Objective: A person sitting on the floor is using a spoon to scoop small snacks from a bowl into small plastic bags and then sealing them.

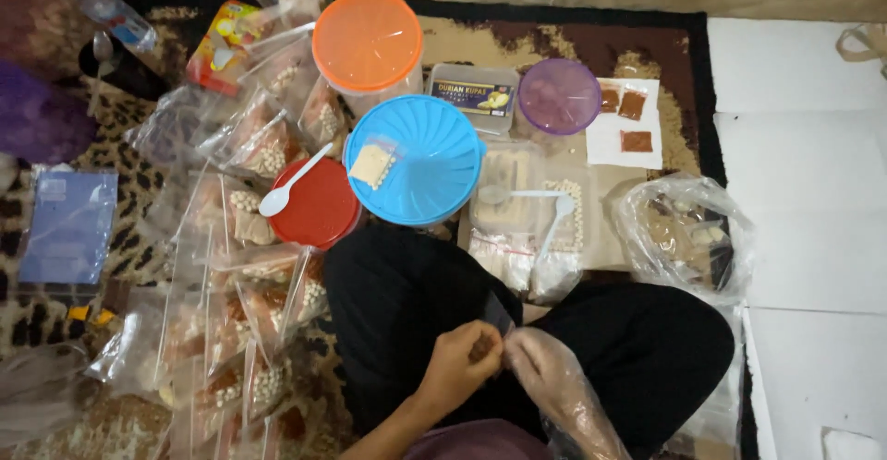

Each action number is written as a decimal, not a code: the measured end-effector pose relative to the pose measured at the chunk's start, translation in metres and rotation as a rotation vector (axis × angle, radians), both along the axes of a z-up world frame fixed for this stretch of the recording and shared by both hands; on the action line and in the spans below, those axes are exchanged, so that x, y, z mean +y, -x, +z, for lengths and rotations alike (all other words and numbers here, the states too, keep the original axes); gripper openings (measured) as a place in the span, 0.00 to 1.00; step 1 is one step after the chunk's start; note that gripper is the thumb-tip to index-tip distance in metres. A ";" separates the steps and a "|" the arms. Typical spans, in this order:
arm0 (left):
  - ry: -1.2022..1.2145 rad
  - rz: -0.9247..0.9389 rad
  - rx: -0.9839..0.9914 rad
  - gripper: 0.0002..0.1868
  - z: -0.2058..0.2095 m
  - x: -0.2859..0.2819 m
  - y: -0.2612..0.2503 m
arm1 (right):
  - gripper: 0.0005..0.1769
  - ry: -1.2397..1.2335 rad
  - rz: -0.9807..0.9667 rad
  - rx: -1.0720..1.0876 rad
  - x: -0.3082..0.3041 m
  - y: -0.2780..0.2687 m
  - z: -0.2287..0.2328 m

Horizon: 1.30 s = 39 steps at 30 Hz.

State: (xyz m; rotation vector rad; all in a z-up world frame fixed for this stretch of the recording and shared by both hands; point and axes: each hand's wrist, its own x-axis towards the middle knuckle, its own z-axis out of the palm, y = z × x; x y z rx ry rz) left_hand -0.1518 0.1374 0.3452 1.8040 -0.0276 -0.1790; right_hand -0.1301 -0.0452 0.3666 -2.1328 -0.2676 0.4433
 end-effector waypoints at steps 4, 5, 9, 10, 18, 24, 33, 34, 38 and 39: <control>-0.181 -0.041 -0.214 0.05 -0.007 0.005 0.003 | 0.15 0.244 0.030 -0.132 0.000 0.010 -0.034; -0.182 -0.043 -0.218 0.05 -0.007 0.006 -0.001 | 0.15 0.243 0.027 -0.136 0.001 0.008 -0.031; -0.304 0.068 -0.223 0.06 0.001 0.007 -0.017 | 0.19 0.261 -0.205 -0.317 0.008 0.000 -0.028; -0.278 0.108 -0.099 0.04 0.005 0.006 -0.021 | 0.23 0.157 -0.289 -0.587 0.009 0.000 -0.029; -0.136 0.130 -0.121 0.04 0.015 -0.010 -0.033 | 0.17 0.244 -0.138 -0.539 0.001 -0.007 -0.040; -0.313 0.057 -0.305 0.08 0.006 -0.020 -0.019 | 0.15 0.077 -0.163 -0.451 -0.007 -0.010 -0.060; -0.241 -0.225 -0.586 0.15 0.055 -0.011 -0.034 | 0.25 0.002 0.156 -0.180 -0.008 -0.009 -0.096; -0.213 -0.389 -0.551 0.32 0.061 -0.005 -0.038 | 0.30 -0.541 0.152 -0.136 -0.008 -0.011 -0.071; -0.344 -0.582 -0.582 0.49 0.052 0.002 -0.052 | 0.15 -0.090 0.088 -0.018 -0.011 -0.018 -0.023; -0.362 -0.620 -0.557 0.44 0.044 0.003 -0.053 | 0.15 0.042 0.085 -0.060 -0.016 -0.017 -0.037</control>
